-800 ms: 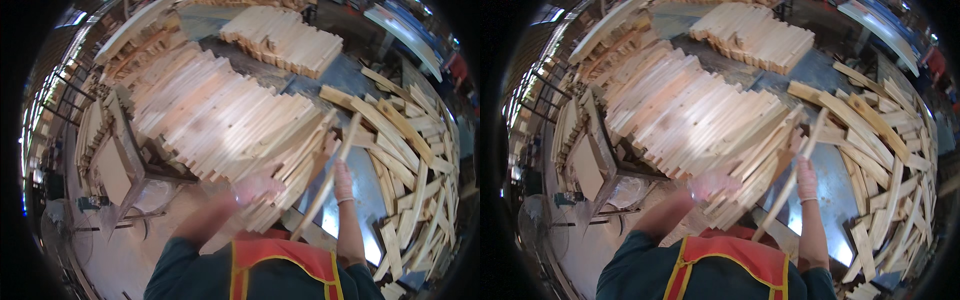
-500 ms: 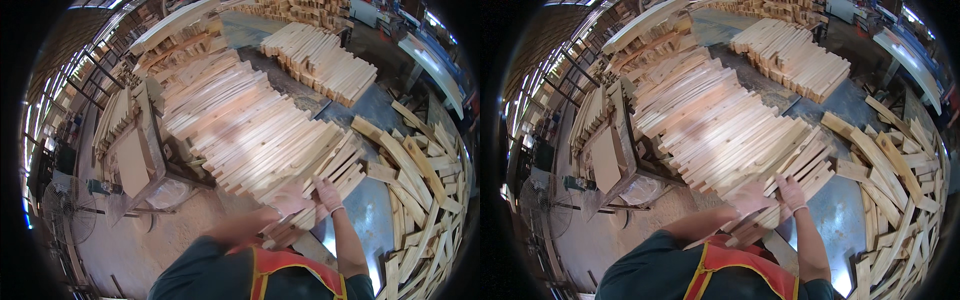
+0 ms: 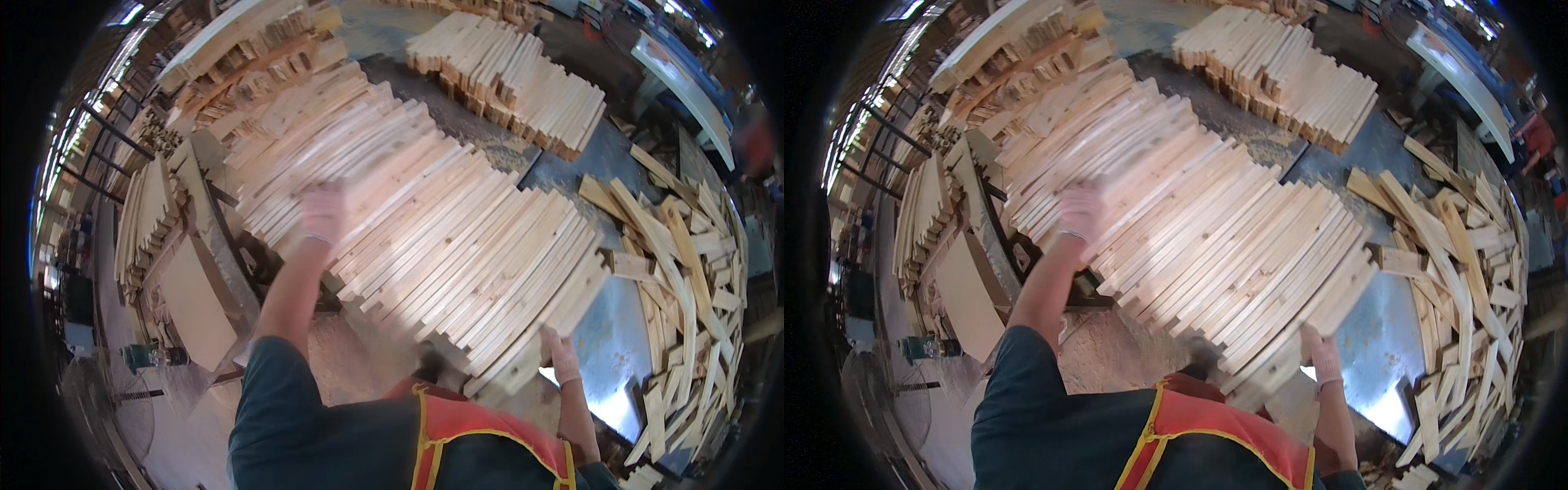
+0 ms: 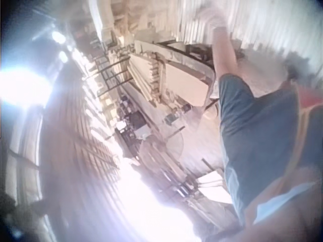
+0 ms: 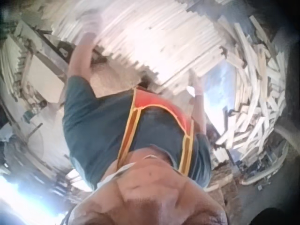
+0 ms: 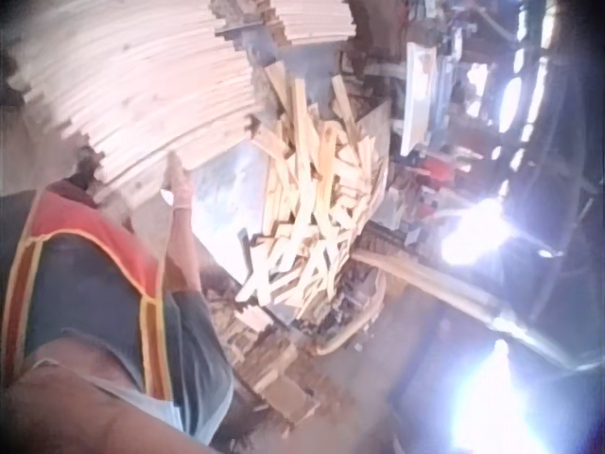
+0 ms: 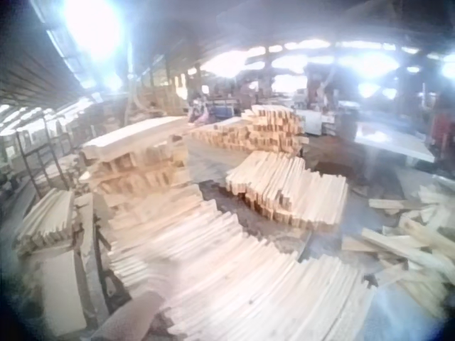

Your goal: The person sorts wooden planks on a metal table in a workshop. They pick up individual planks from a disorganized pile, inspect them, and place them into a neat stack. The person occasionally moves the entire stack to make room for more planks.

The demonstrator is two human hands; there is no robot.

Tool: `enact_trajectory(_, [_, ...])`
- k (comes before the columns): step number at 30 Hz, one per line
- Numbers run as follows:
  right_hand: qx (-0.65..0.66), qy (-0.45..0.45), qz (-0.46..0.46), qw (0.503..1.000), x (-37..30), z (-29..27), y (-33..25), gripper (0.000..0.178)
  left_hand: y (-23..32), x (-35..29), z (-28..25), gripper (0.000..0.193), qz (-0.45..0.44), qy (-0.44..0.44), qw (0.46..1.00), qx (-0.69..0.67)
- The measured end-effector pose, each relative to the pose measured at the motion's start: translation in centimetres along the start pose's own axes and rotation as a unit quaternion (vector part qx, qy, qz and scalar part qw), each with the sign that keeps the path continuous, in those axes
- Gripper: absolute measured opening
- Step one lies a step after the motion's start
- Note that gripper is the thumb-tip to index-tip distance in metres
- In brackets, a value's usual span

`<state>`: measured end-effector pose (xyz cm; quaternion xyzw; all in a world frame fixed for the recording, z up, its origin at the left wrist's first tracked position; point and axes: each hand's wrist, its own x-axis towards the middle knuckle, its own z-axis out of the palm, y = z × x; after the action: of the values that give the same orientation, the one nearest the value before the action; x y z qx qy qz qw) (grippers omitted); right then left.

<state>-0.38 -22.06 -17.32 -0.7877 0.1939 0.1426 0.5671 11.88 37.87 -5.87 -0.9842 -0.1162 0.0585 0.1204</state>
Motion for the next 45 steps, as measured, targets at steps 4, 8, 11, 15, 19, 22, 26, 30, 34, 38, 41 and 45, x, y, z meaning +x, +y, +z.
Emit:
enact_trajectory(4, [-0.029, -0.132, 0.084, 0.987, -0.4, 2.0, -6.1, 0.072, -4.7, -1.0, 2.1, 0.064, -0.013, 0.143, 0.989, 0.017])
enact_trajectory(8, [0.013, -0.068, 0.058, 0.996, -0.8, 1.7, -2.7, 0.085, 0.4, -9.0, 5.1, 0.065, -0.138, 0.230, 0.934, -0.234])
enact_trajectory(11, [-0.075, -0.045, 0.049, 0.995, -0.6, 1.3, -3.5, 0.091, 8.6, -19.7, 6.8, 0.072, -0.291, 0.199, 0.823, -0.445])
enact_trajectory(15, [-0.055, -0.028, 0.050, 0.997, -0.7, 1.2, -3.9, 0.093, 14.5, -25.1, 12.5, 0.049, -0.425, -0.114, 0.279, -0.854])
enact_trajectory(19, [0.051, 0.006, -0.019, 0.998, 0.8, -0.8, -2.8, 0.090, 20.7, -23.9, 8.8, 0.043, -0.349, -0.117, 0.196, -0.909])
enact_trajectory(22, [0.094, -0.003, -0.019, 0.995, 2.6, -2.8, -2.4, 0.087, 20.6, -29.4, 10.3, 0.046, -0.257, -0.190, 0.385, -0.866])
enact_trajectory(26, [0.032, -0.027, -0.011, 0.999, 3.5, -9.1, -3.6, 0.080, 20.3, -29.5, 5.5, 0.057, -0.090, -0.471, 0.575, -0.663])
enact_trajectory(30, [-0.012, -0.096, 0.062, 0.993, 5.3, -11.8, -6.0, 0.073, 20.9, -20.1, 0.3, 0.067, 0.047, -0.417, 0.738, -0.529])
enact_trajectory(34, [-0.005, -0.089, -0.009, 0.996, 10.0, -13.8, -4.9, 0.070, 27.4, -9.3, -4.8, 0.088, 0.009, -0.294, 0.790, -0.537])
enact_trajectory(38, [-0.245, -0.086, 0.002, 0.966, 12.8, -11.7, -3.3, 0.070, 34.2, -5.6, 1.9, 0.112, 0.010, -0.297, 0.846, -0.443])
enact_trajectory(41, [-0.115, -0.055, -0.014, 0.992, 11.1, -10.6, -4.4, 0.084, 35.6, -7.9, 0.3, 0.116, -0.021, -0.247, 0.845, -0.475])
enact_trajectory(45, [0.094, -0.061, -0.022, 0.993, 11.5, -11.3, -1.1, 0.068, 35.2, -9.3, 1.8, 0.122, -0.016, -0.284, 0.683, -0.673])
